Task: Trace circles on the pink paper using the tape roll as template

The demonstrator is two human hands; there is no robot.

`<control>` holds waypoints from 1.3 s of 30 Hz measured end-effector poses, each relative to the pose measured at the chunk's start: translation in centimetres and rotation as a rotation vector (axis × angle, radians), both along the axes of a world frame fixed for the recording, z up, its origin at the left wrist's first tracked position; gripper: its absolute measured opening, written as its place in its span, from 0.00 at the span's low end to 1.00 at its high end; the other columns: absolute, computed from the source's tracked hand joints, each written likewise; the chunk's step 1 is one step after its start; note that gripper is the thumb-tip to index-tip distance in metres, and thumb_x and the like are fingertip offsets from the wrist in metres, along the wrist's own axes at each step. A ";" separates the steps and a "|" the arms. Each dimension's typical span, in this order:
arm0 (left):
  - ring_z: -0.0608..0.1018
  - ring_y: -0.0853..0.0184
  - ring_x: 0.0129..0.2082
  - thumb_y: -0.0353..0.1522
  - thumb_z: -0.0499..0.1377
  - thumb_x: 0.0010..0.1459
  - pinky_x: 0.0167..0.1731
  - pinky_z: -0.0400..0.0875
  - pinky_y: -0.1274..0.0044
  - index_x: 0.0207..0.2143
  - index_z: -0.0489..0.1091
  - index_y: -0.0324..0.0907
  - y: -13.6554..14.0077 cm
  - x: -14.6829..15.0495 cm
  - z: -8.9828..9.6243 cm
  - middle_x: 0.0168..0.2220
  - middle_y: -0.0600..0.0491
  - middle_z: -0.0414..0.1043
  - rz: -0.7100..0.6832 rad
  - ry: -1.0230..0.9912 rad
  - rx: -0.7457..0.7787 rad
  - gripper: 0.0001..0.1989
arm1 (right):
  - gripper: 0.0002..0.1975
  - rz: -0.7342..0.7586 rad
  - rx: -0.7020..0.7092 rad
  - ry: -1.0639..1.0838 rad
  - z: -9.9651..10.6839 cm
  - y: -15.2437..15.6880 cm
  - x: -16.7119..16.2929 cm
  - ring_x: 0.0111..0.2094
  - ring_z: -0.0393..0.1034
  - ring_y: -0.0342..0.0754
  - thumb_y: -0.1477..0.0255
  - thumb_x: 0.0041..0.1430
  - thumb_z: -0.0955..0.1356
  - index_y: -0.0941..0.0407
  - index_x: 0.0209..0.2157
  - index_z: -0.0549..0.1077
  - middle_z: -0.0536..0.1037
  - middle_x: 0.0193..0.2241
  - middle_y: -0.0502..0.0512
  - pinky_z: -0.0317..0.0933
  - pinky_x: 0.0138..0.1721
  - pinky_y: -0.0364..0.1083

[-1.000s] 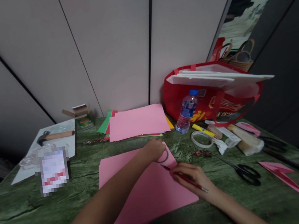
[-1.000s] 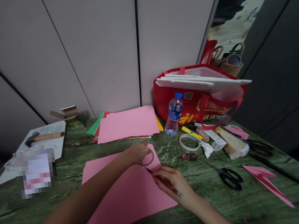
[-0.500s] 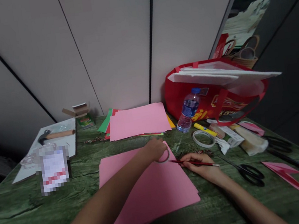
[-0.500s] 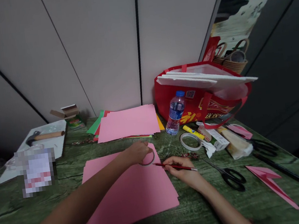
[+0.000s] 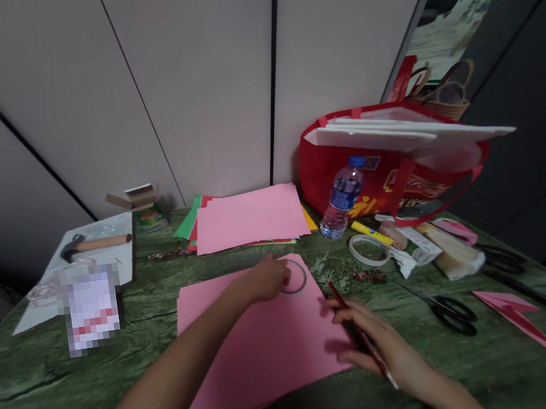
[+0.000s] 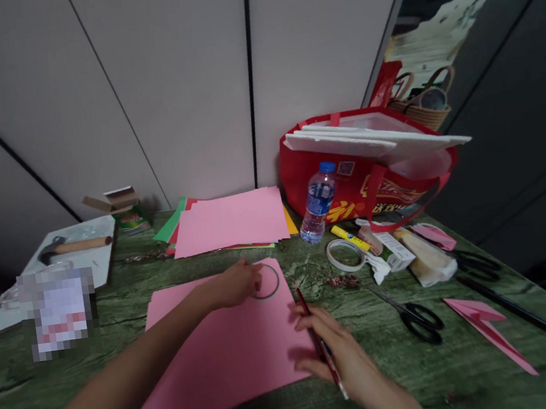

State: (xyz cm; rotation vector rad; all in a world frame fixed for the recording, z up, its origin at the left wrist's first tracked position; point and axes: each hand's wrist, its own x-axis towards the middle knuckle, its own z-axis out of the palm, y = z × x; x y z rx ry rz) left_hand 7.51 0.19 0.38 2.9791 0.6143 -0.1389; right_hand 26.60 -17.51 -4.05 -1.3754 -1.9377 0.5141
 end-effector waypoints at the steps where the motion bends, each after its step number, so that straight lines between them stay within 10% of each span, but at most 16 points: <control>1: 0.72 0.66 0.35 0.19 0.56 0.48 0.42 0.63 0.75 0.26 0.70 0.39 -0.2 -0.4 -0.2 0.35 0.52 0.72 -0.016 -0.022 -0.015 0.09 | 0.20 0.021 -0.007 -0.050 -0.3 -0.6 -0.2 0.57 0.61 0.56 0.65 0.49 0.72 0.52 0.44 0.68 0.67 0.56 0.61 0.60 0.53 0.54; 18: 0.60 0.61 0.58 0.25 0.50 0.61 0.54 0.63 0.63 0.34 0.63 0.40 -3.5 -3.6 -4.2 0.52 0.44 0.64 0.136 -0.548 -0.083 0.04 | 0.19 -0.048 -0.096 -0.077 -2.1 -1.4 -0.9 0.62 0.51 0.54 0.66 0.54 0.69 0.53 0.45 0.60 0.56 0.61 0.64 0.56 0.56 0.54; 29: 0.52 0.56 0.63 0.18 0.49 0.53 0.57 0.60 0.60 0.47 0.61 0.36 -10.9 -5.1 -4.4 0.56 0.41 0.60 0.000 -0.390 -0.055 0.19 | 0.24 -0.085 -0.077 -0.024 -3.0 -1.2 -0.6 0.58 0.58 0.56 0.61 0.51 0.71 0.51 0.46 0.58 0.59 0.58 0.63 0.57 0.54 0.53; 39: 0.65 0.55 0.56 0.26 0.52 0.58 0.58 0.57 0.63 0.45 0.65 0.36 -11.7 -4.4 -4.0 0.47 0.46 0.69 -0.038 -0.330 -0.001 0.12 | 0.19 -0.097 -0.100 0.058 -2.8 -1.3 -0.7 0.57 0.61 0.55 0.63 0.50 0.72 0.51 0.39 0.61 0.62 0.58 0.62 0.58 0.52 0.51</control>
